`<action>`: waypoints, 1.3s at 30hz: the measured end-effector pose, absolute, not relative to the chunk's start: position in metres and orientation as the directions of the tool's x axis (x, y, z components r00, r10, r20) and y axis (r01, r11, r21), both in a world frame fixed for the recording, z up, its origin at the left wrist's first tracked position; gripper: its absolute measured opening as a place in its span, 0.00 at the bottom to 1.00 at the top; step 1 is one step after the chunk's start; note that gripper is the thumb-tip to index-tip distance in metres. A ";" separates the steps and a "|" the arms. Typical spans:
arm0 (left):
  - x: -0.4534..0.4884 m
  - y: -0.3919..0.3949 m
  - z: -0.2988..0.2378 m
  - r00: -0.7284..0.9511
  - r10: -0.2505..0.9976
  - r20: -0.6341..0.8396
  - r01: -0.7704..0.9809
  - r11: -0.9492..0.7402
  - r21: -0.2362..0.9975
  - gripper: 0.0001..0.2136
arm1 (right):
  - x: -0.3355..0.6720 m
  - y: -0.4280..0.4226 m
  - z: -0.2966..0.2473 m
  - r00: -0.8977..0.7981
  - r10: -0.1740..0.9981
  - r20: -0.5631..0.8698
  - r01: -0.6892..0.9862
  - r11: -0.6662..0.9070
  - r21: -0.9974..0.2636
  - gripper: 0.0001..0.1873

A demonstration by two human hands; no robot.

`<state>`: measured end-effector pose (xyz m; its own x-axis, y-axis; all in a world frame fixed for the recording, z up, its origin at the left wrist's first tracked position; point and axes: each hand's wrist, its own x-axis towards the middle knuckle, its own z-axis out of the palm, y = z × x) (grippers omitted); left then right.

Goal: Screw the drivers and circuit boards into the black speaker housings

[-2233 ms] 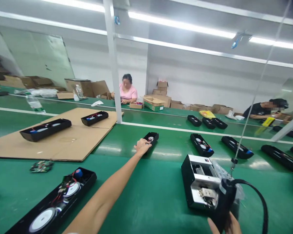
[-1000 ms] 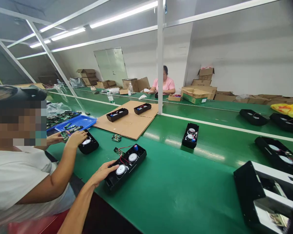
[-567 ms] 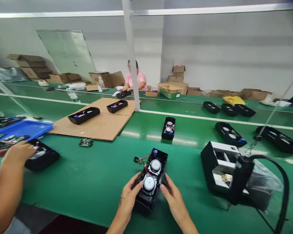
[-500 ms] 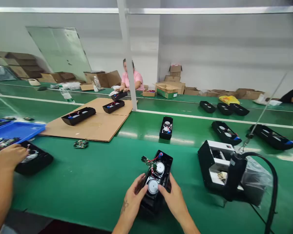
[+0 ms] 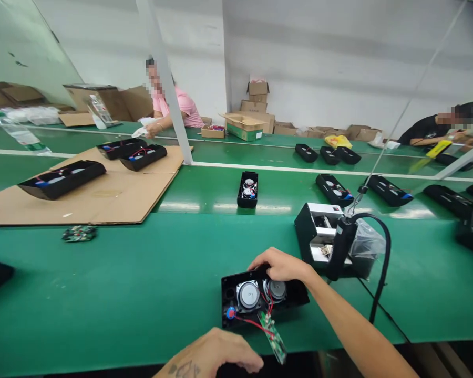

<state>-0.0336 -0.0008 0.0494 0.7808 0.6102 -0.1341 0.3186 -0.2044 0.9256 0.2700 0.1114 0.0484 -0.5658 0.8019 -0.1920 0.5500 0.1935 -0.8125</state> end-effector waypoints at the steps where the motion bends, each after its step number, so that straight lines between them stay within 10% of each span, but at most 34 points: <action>1: -0.030 0.001 0.049 0.742 0.665 -0.080 0.328 -0.256 0.909 0.14 | 0.272 0.107 0.051 -0.541 0.822 -0.175 0.564 0.201 -0.801 0.35; 10: -0.007 0.037 0.029 0.685 0.667 0.292 0.359 -0.659 0.661 0.32 | 0.304 0.004 0.071 -0.322 0.947 -0.006 0.664 0.221 -0.715 0.23; 15: 0.010 0.046 0.021 0.710 0.666 0.230 0.349 -0.616 0.706 0.08 | 0.256 -0.039 0.030 -0.274 0.947 0.166 0.689 0.314 -0.653 0.33; 23: 0.010 0.039 0.012 0.490 0.854 0.174 0.374 -0.387 0.843 0.15 | 0.237 -0.005 0.013 0.221 0.933 0.285 0.390 0.183 -0.903 0.10; 27: 0.007 0.037 0.009 0.445 0.836 0.320 0.366 -0.496 0.787 0.13 | 0.253 0.010 0.033 -0.119 0.923 0.366 0.436 0.380 -0.816 0.09; 31: 0.003 0.033 0.015 0.545 0.771 0.329 0.438 -0.596 0.673 0.15 | 0.260 0.007 0.049 -0.522 0.812 0.260 0.667 0.579 -0.468 0.20; 39: 0.011 0.026 0.010 0.699 0.685 0.203 0.555 -0.699 0.451 0.24 | 0.247 0.003 0.042 -0.619 0.786 0.001 0.765 0.602 -0.228 0.20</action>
<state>0.0108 0.0265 0.0102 0.6993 0.6855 0.2029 0.5546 -0.6993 0.4510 0.2465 0.0027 0.0421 -0.6185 0.7858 0.0013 0.7648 0.6024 -0.2284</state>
